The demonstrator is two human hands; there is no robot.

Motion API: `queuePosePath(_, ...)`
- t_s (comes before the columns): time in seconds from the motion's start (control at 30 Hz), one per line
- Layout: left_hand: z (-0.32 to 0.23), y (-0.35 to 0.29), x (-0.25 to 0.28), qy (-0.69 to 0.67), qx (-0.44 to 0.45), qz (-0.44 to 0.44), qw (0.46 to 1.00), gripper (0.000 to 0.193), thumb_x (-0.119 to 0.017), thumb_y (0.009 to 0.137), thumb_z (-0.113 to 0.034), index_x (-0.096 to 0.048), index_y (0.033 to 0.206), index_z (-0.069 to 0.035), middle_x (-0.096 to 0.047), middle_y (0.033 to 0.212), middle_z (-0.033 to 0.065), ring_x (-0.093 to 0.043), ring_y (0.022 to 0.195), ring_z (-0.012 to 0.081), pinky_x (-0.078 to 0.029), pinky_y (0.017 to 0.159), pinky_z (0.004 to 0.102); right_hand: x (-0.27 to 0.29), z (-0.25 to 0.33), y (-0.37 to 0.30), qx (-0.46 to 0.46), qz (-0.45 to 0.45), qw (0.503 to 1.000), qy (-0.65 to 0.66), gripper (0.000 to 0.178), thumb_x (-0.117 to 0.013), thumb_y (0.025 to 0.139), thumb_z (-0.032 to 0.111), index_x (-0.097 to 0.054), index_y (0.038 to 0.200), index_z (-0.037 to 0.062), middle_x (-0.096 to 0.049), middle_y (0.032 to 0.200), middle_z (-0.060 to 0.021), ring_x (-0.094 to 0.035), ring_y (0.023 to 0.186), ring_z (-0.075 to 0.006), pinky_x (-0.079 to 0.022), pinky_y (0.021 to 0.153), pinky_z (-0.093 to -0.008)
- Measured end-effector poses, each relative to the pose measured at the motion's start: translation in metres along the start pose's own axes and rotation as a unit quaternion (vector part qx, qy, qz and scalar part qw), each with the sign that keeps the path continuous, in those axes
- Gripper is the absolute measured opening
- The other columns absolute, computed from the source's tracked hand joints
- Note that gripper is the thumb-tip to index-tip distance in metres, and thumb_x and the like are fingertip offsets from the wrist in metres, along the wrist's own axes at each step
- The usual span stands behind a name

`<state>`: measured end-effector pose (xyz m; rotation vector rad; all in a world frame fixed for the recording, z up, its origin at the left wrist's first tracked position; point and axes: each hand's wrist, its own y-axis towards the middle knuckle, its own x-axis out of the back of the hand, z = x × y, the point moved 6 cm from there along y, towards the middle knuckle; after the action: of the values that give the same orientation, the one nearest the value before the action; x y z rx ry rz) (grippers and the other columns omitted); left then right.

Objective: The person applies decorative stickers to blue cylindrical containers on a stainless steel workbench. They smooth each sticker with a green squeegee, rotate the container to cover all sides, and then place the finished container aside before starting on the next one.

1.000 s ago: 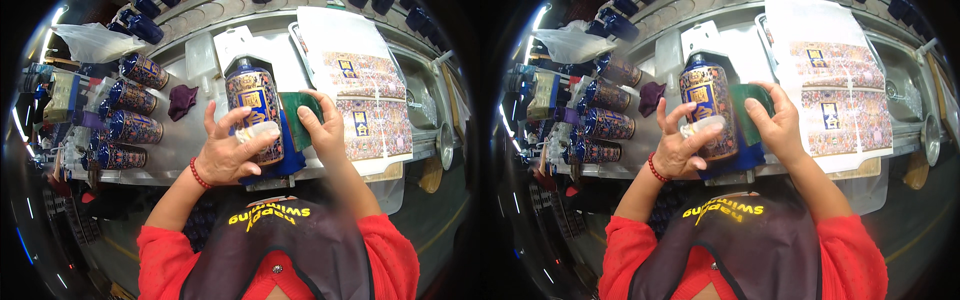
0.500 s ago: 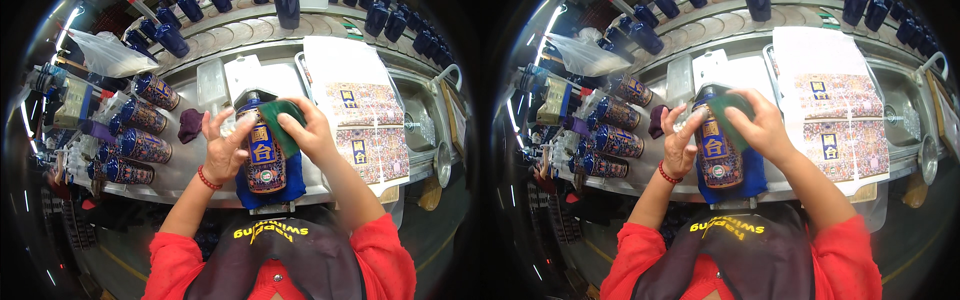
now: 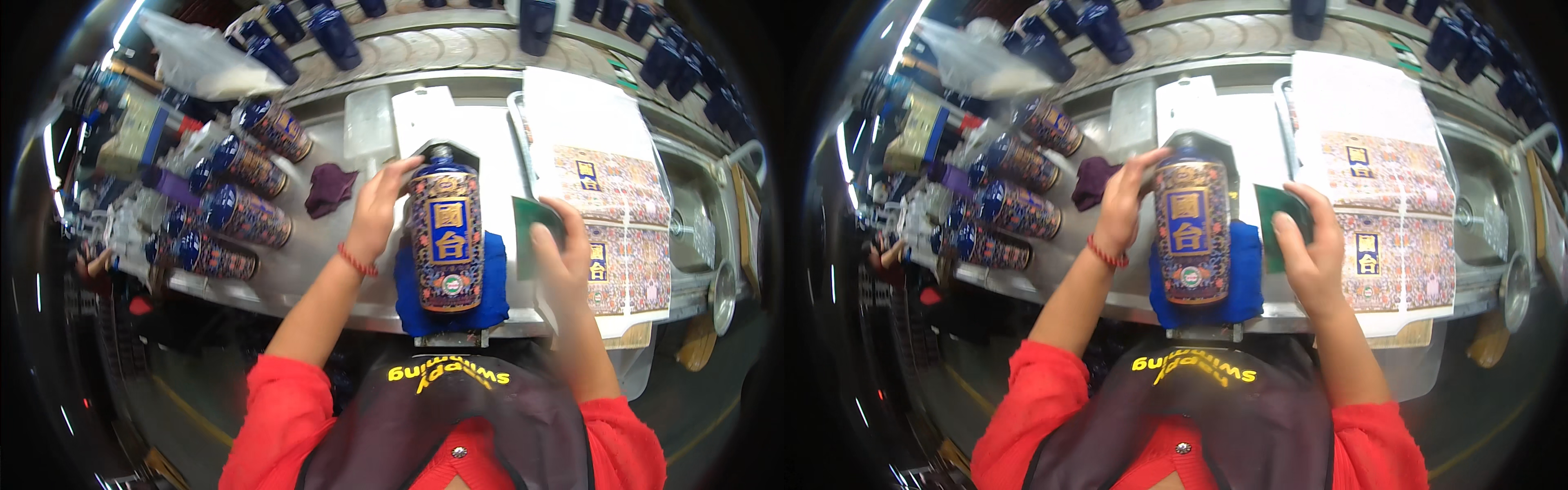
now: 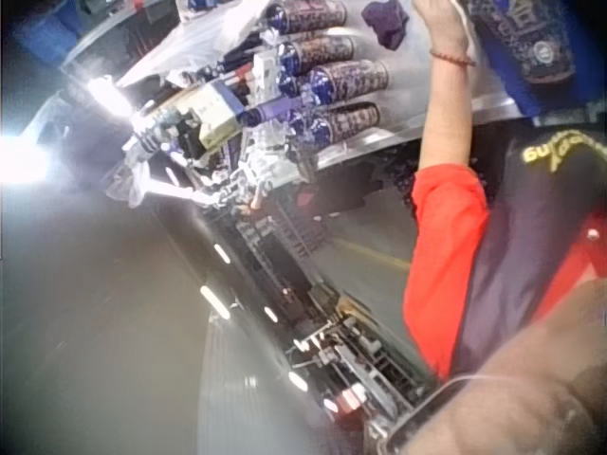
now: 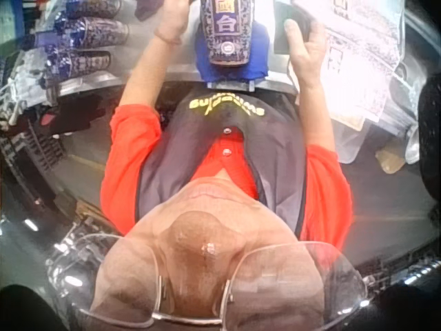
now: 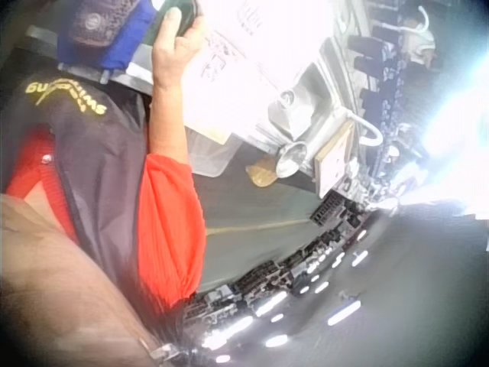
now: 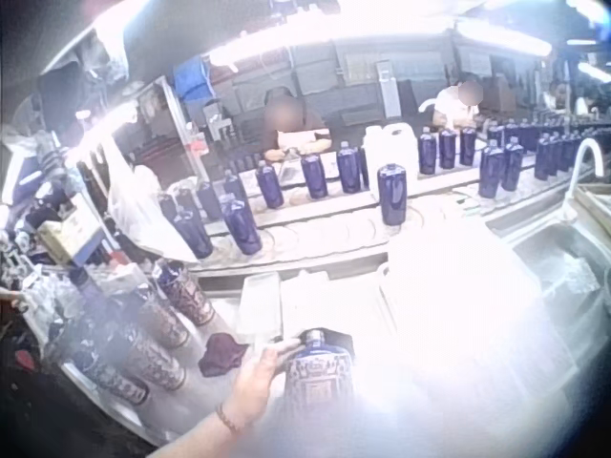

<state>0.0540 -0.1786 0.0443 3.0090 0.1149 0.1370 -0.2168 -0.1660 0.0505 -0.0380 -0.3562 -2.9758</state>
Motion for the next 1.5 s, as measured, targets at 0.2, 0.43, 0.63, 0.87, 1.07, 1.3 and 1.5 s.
queuePosePath(0.2,0.014,0.029,-0.007,-0.15,0.244,0.044,0.957,0.06,-0.057,0.101,-0.056,-0.064,0.118,0.002,-0.061,0.115,0.0081,-0.052,0.098,0.0171,-0.046,0.09,0.0335,-0.037,0.014,-0.06,0.208,0.188,0.925,-0.257,0.076,-0.071,0.082,-0.009,-0.042,0.151,0.0037,-0.03,0.158,-0.0337,-0.052,0.13,-0.0428,-0.049,0.103,-0.0482)
queuePosePath(0.43,-0.002,0.028,-0.016,-0.057,0.209,0.128,0.968,0.054,-0.069,0.095,-0.049,-0.068,0.117,0.0,-0.07,0.105,0.003,-0.064,0.094,0.0099,-0.051,0.085,0.0282,-0.057,0.004,-0.075,0.279,0.142,0.885,-0.343,0.104,-0.08,0.066,-0.01,-0.032,0.157,0.0069,-0.032,0.156,-0.0345,-0.048,0.13,-0.0487,-0.044,0.105,-0.0516)
queuePosePath(0.63,-0.032,0.007,-0.004,-0.122,0.135,0.164,0.969,0.039,-0.068,0.098,-0.04,-0.07,0.117,-0.006,-0.071,0.102,-0.0015,-0.064,0.095,0.007,-0.049,0.084,0.0248,-0.046,0.015,-0.086,0.339,0.111,0.88,-0.315,0.081,-0.076,0.078,-0.003,-0.037,0.149,0.0002,-0.042,0.15,-0.0299,-0.048,0.135,-0.045,-0.044,0.107,-0.0512)
queuePosePath(0.87,-0.123,0.001,0.054,0.075,-0.201,0.079,0.973,0.03,-0.066,0.099,-0.032,-0.074,0.109,-0.005,-0.075,0.103,0.0076,-0.07,0.098,0.0171,-0.053,0.088,0.0318,-0.068,0.046,-0.049,0.485,0.07,0.817,-0.304,0.074,-0.075,0.088,0.006,-0.037,0.151,0.0007,-0.048,0.146,-0.03,-0.053,0.132,-0.0436,-0.047,0.107,-0.0487)
queuePosePath(1.07,-0.186,0.005,0.121,0.058,-0.104,0.058,0.991,0.017,-0.071,0.098,-0.024,-0.07,0.098,-0.007,-0.066,0.085,-0.004,-0.058,0.074,0.0045,-0.044,0.063,0.0203,-0.107,0.073,0.018,0.456,0.081,0.816,-0.347,0.077,-0.075,0.086,0.006,-0.04,0.154,0.0064,-0.046,0.154,-0.019,-0.045,0.141,-0.0369,-0.04,0.115,-0.0457)
queuePosePath(1.3,-0.176,0.011,0.156,0.536,-0.254,-0.228,0.772,0.03,-0.078,0.085,-0.027,-0.072,0.091,0.001,-0.07,0.082,0.0156,-0.069,0.076,0.0267,-0.053,0.07,0.0367,-0.118,0.058,0.033,0.442,0.12,0.823,-0.336,0.06,-0.073,0.083,-0.003,-0.058,0.14,0.0104,-0.054,0.146,-0.0135,-0.052,0.13,-0.0374,-0.047,0.107,-0.0455)
queuePosePath(1.5,-0.115,0.032,0.187,0.617,-0.171,-0.25,0.726,0.032,-0.069,0.088,-0.031,-0.067,0.091,0.001,-0.067,0.09,0.0247,-0.067,0.087,0.042,-0.053,0.079,0.0492,-0.106,0.044,0.043,0.402,0.139,0.842,-0.332,0.044,-0.064,0.087,-0.008,-0.066,0.128,0.0065,-0.059,0.14,-0.0156,-0.054,0.13,-0.0374,-0.047,0.107,-0.0443)
